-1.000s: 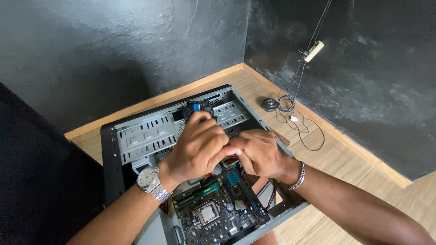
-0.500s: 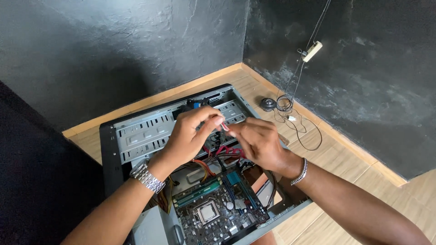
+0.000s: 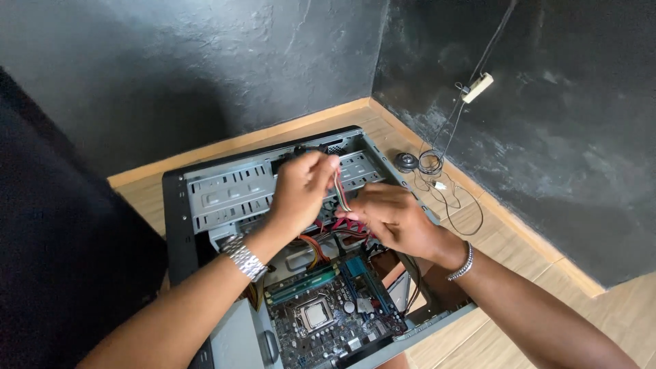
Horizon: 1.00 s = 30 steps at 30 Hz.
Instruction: Cleaning and inspecting internal components of a desktop computer, including the CPU fan and RAM module.
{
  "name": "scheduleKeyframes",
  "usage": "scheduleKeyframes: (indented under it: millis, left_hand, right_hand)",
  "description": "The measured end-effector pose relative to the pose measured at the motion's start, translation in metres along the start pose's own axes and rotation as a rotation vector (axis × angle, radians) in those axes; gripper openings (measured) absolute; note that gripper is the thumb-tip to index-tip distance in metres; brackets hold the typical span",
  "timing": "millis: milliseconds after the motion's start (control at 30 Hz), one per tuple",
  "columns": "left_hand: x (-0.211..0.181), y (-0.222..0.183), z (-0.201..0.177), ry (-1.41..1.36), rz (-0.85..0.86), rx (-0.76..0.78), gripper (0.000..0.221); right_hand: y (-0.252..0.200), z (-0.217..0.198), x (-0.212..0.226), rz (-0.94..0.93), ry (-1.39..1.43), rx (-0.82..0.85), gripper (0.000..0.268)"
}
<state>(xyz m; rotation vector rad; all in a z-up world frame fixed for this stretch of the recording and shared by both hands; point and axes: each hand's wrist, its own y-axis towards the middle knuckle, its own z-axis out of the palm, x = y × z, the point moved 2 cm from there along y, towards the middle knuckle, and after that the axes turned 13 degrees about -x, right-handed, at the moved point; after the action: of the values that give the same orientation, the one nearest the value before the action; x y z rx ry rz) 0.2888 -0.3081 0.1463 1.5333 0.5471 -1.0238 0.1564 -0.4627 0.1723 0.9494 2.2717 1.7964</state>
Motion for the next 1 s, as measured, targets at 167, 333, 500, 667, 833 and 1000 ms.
scheduleKeyframes:
  millis: [167, 333, 500, 667, 833, 1000]
  left_hand:
    - [-0.006, 0.002, 0.000, -0.294, -0.189, 0.078, 0.032]
    - [-0.012, 0.002, 0.015, -0.216, 0.186, 0.258, 0.019]
    - [-0.023, 0.003, 0.012, -0.091, 0.467, 0.151, 0.018]
    - [-0.012, -0.001, 0.018, -0.061, 0.229, 0.168, 0.021]
    - [-0.013, 0.004, 0.013, -0.215, 0.118, 0.086, 0.023]
    - [-0.018, 0.005, 0.014, -0.137, 0.045, -0.038, 0.027]
  right_hand:
    - [-0.013, -0.008, -0.035, 0.190, -0.098, -0.113, 0.008]
    - [-0.014, -0.015, -0.030, 0.253, -0.219, -0.069, 0.006]
    - [-0.010, -0.016, -0.029, 0.271, -0.228, -0.027, 0.002]
    - [0.001, -0.003, 0.006, 0.281, -0.058, 0.127, 0.009]
    - [0.002, -0.004, -0.011, 0.276, -0.087, 0.187, 0.011]
    - [-0.003, -0.012, -0.007, 0.338, 0.041, 0.434, 0.018]
